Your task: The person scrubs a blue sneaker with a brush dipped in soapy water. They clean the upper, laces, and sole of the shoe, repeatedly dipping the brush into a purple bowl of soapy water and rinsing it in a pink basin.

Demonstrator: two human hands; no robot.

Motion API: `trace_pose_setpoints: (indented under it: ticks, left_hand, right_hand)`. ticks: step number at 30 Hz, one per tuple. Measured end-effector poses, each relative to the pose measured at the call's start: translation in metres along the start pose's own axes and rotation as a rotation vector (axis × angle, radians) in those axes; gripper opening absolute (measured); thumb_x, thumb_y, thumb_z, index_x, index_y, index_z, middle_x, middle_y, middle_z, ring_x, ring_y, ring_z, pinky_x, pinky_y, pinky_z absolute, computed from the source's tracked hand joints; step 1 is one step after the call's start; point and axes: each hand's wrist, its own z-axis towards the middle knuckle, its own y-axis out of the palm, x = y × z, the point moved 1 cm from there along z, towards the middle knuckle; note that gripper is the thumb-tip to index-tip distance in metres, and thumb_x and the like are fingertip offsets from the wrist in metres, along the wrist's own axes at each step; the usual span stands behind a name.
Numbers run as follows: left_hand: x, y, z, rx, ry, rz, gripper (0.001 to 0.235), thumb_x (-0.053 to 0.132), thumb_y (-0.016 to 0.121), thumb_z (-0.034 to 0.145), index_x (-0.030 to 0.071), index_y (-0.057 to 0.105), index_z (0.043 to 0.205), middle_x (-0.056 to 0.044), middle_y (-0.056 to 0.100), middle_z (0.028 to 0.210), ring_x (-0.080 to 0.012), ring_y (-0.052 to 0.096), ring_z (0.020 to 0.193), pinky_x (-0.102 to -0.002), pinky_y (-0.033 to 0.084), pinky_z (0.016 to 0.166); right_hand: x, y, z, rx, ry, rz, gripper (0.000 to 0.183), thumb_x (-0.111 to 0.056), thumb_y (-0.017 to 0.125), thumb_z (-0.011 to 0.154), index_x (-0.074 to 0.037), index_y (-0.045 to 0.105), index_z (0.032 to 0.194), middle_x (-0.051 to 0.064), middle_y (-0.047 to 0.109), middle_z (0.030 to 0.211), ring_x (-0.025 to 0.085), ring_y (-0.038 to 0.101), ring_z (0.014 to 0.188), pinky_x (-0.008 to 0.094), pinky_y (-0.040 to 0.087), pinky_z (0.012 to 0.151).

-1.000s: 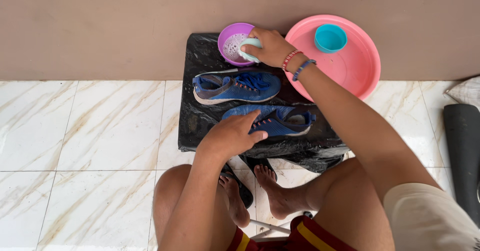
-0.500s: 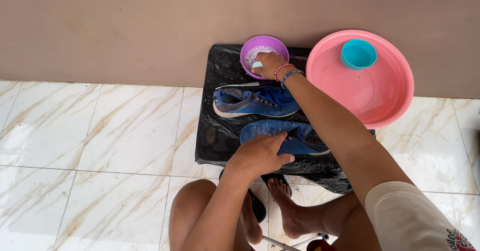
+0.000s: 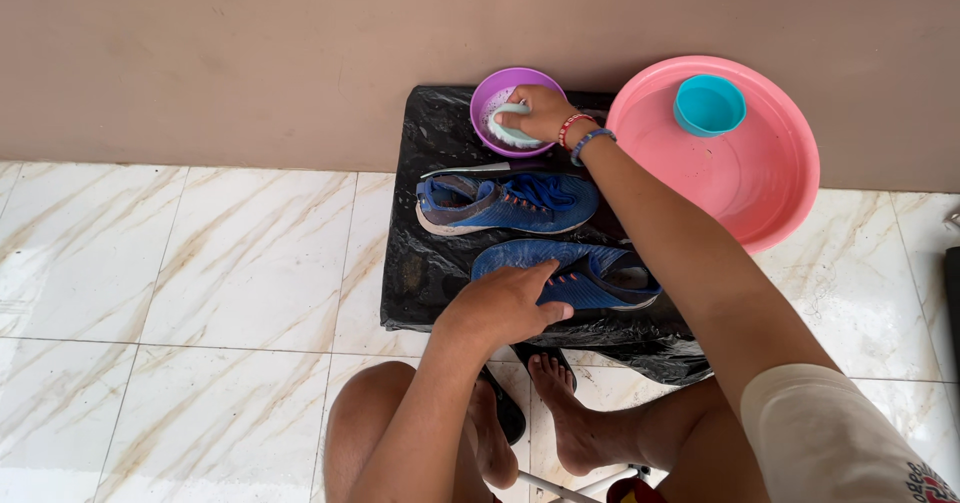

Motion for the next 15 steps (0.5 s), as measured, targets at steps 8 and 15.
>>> trace_pose_setpoints:
  ticks: [8,15]
  left_hand:
    - [-0.014,-0.004,0.009,-0.097,-0.271,0.014,0.080,0.054,0.051,0.099,0.025,0.022,0.167,-0.005,0.028,0.171,-0.0317,0.029,0.155,-0.049,0.037,0.117]
    - [-0.047,-0.006,0.014,0.060,-0.332,0.205,0.068,0.055,0.058,0.099,0.007,0.056,0.147,-0.022,0.066,0.136,-0.0469,0.063,0.124,-0.073,0.053,0.098]
  right_hand:
    - [-0.081,-0.055,-0.132,0.010,-0.048,0.010,0.027,-0.047,0.070,0.098,-0.021,0.069,0.104,-0.007,0.055,0.079,0.009,0.049,0.071,0.031,0.037,0.064]
    - [-0.109,-0.058,-0.251,-0.026,-0.038,0.085,0.030,-0.041,0.076,0.095,-0.017,0.074,0.113,0.007,0.078,0.084,0.020,0.074,0.085,0.036,0.057,0.076]
